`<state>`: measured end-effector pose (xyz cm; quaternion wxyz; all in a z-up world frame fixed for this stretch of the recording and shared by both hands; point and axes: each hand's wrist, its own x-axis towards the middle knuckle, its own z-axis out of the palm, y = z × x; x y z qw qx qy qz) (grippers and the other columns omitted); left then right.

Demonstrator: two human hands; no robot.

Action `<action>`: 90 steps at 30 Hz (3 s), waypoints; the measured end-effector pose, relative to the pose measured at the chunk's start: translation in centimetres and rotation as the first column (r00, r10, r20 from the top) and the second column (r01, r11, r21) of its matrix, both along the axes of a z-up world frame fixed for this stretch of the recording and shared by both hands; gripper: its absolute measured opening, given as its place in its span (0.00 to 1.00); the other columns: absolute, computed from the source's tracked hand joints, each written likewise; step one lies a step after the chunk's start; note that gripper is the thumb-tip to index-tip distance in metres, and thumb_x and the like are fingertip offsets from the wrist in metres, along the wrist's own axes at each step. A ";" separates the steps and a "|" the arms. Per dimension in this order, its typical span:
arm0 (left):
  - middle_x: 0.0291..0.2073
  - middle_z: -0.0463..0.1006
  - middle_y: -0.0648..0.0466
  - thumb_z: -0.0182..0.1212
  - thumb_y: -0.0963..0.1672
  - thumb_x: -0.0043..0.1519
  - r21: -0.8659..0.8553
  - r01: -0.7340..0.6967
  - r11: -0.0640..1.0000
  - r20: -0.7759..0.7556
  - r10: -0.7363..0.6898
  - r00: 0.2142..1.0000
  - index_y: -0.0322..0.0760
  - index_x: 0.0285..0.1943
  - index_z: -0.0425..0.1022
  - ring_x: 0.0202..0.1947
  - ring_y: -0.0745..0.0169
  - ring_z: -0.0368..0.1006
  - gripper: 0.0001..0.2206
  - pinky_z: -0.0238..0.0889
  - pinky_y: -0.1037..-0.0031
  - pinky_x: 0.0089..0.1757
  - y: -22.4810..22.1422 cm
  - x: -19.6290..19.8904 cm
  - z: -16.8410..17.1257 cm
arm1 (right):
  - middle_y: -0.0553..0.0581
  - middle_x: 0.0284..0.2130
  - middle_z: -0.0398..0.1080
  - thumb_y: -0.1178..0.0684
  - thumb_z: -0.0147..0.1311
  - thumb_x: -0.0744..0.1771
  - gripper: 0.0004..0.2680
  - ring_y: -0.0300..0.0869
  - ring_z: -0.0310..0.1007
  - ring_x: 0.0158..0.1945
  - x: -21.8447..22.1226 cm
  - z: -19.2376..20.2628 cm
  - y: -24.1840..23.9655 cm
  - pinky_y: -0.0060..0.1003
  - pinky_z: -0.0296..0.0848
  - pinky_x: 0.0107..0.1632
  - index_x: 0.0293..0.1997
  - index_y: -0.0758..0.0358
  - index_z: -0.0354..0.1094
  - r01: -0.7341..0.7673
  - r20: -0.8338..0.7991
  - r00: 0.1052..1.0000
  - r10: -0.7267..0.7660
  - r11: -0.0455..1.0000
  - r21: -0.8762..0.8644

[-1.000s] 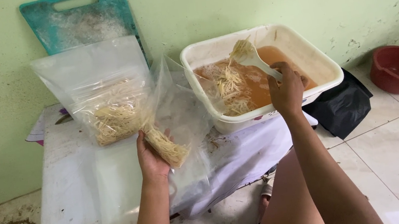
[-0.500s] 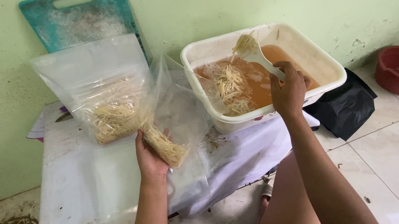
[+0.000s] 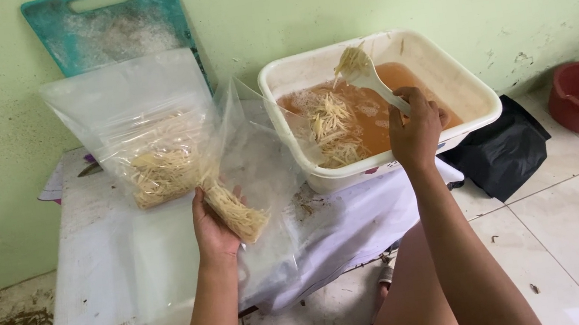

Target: Scooping shredded fruit from a liquid-filled basin into plastic bags using a spoon.

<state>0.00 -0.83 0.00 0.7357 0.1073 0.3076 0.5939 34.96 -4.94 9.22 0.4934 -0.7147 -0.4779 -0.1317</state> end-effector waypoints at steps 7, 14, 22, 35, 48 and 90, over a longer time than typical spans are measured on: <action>0.79 0.46 0.48 0.59 0.59 0.60 -0.002 0.001 1.000 0.001 -0.001 1.000 0.53 0.80 0.51 0.76 0.35 0.46 0.39 0.45 0.51 0.68 -0.1 -0.1 -0.1 | 0.56 0.36 0.76 0.65 0.62 0.66 0.12 0.50 0.74 0.42 0.2 -0.3 0.1 0.50 0.56 0.58 0.50 0.52 0.70 0.006 0.017 1.000 -0.006 1.000 0.014; 0.80 0.44 0.47 0.60 0.58 0.60 0.000 0.001 1.000 0.005 -0.001 1.000 0.51 0.80 0.50 0.76 0.35 0.46 0.40 0.44 0.51 0.68 -0.3 0.1 0.2 | 0.55 0.37 0.77 0.65 0.61 0.66 0.12 0.50 0.74 0.44 0.2 -0.3 0.1 0.51 0.57 0.59 0.50 0.50 0.70 0.014 0.007 1.000 -0.014 1.000 0.013; 0.78 0.51 0.50 0.59 0.58 0.60 0.005 0.004 1.000 -0.007 -0.004 1.000 0.51 0.79 0.54 0.76 0.35 0.48 0.37 0.45 0.50 0.68 0.1 0.0 -0.1 | 0.55 0.39 0.77 0.66 0.61 0.66 0.12 0.50 0.74 0.45 0.2 -0.4 0.2 0.52 0.57 0.60 0.50 0.51 0.71 0.008 -0.002 1.000 -0.008 0.999 0.033; 0.77 0.54 0.50 0.60 0.58 0.59 -0.007 -0.005 1.000 0.015 0.005 1.000 0.51 0.77 0.56 0.76 0.36 0.48 0.37 0.45 0.50 0.68 0.6 -0.1 -1.1 | 0.56 0.39 0.77 0.66 0.63 0.66 0.13 0.50 0.74 0.45 0.2 -0.4 0.2 0.52 0.57 0.61 0.50 0.52 0.72 0.023 -0.009 1.000 -0.023 0.999 0.025; 0.77 0.53 0.47 0.60 0.58 0.60 -0.020 -0.028 0.999 0.014 0.028 1.000 0.49 0.77 0.57 0.74 0.33 0.50 0.36 0.46 0.49 0.67 0.7 -0.2 -1.4 | 0.55 0.38 0.77 0.65 0.62 0.66 0.12 0.49 0.73 0.44 0.1 -0.3 0.2 0.52 0.57 0.60 0.50 0.53 0.71 0.022 0.011 1.000 -0.023 0.999 0.033; 0.76 0.57 0.50 0.59 0.58 0.59 -0.051 0.018 0.999 0.039 -0.016 0.999 0.47 0.77 0.57 0.73 0.36 0.54 0.37 0.50 0.50 0.66 0.9 -0.3 -1.5 | 0.55 0.38 0.77 0.66 0.64 0.65 0.13 0.52 0.74 0.45 0.8 -1.5 0.2 0.54 0.56 0.62 0.51 0.54 0.72 0.041 0.016 0.999 -0.041 0.999 0.013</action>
